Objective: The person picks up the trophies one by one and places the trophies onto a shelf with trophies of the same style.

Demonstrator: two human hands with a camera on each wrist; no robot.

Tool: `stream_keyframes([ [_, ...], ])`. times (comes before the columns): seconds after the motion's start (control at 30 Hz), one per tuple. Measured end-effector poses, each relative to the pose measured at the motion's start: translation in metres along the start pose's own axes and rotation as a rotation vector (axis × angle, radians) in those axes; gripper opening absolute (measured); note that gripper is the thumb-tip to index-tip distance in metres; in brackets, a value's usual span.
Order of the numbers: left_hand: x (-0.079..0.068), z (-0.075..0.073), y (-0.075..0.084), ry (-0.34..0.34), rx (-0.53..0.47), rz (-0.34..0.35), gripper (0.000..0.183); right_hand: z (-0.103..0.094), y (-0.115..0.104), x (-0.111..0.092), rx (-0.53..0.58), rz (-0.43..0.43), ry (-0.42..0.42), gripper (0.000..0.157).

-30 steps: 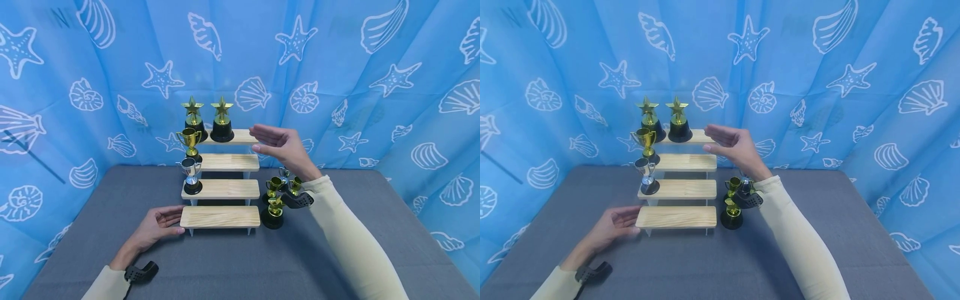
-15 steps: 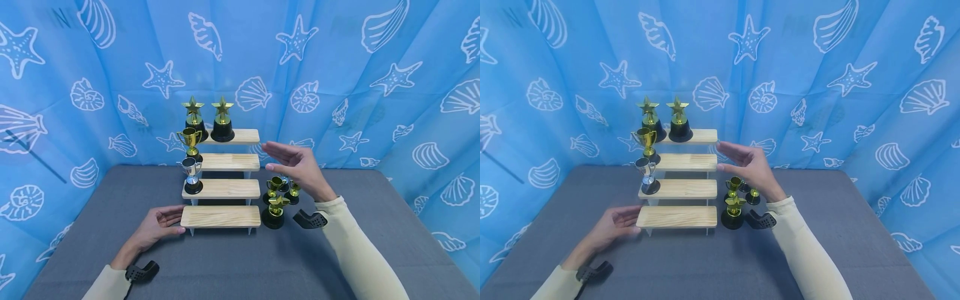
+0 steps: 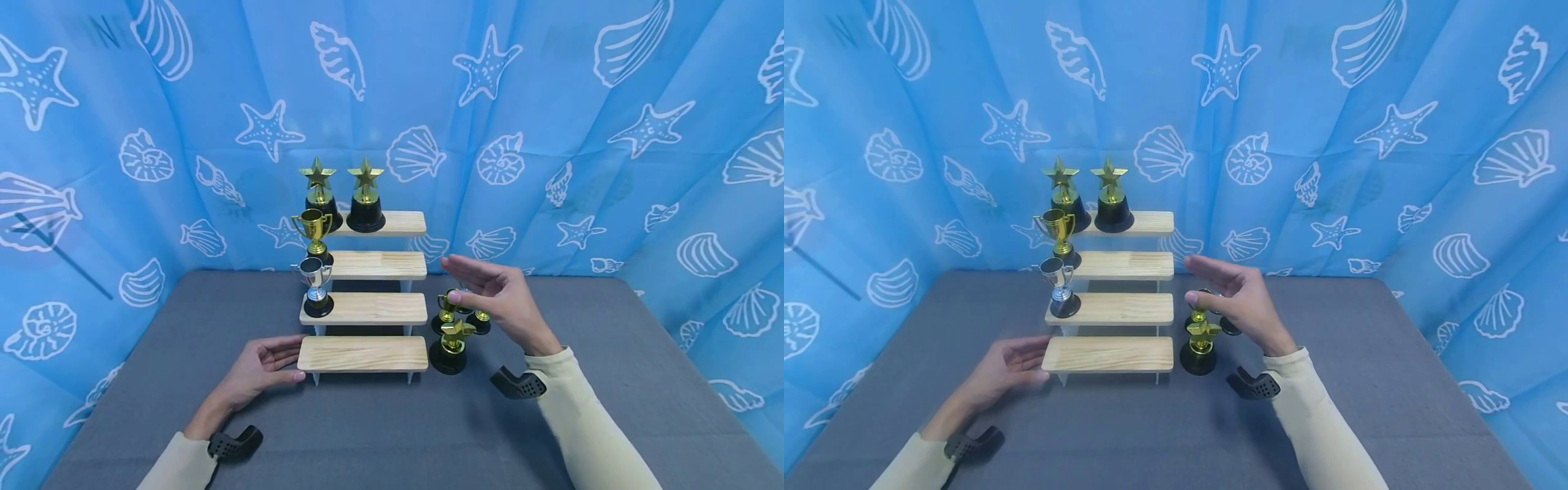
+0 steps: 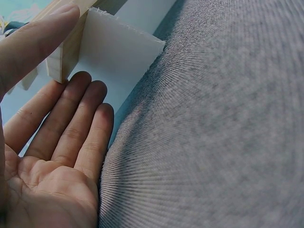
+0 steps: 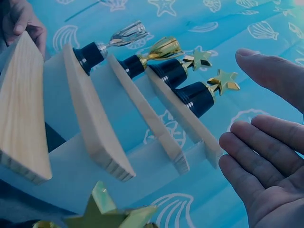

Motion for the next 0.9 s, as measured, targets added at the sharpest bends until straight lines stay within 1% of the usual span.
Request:
stream_keyframes([
  [0.2,0.0,0.001,0.001,-0.001,0.002,0.005,0.072,-0.005,0.011,-0.01,-0.027,0.027,0.016,0.059],
  [0.4,-0.001,0.001,0.003,-0.013,-0.006,0.031,0.071,-0.012,0.022,-0.02,-0.028,0.046,0.04,0.057],
  [0.53,0.0,0.0,0.002,-0.005,-0.01,0.012,0.072,-0.018,0.03,-0.025,-0.01,0.063,0.043,0.056],
  [0.7,0.0,0.001,0.002,-0.01,-0.006,0.014,0.072,-0.022,0.038,-0.028,-0.015,0.101,0.045,0.054],
  [0.77,-0.001,0.001,0.001,-0.012,-0.002,0.017,0.071,-0.023,0.04,-0.029,-0.037,0.118,0.046,0.053],
  [0.9,-0.001,0.0,0.001,-0.014,-0.003,0.013,0.071,-0.023,0.048,-0.029,-0.059,0.141,0.026,0.052],
])
Point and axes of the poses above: each hand's wrist, its own x-axis towards the middle knuckle, its own z-axis out of the palm, y = z × x, the point moved 6 cm from there along x, towards the middle knuckle, and after that the axes turned 13 degrees about z, right-handed, at the moved point
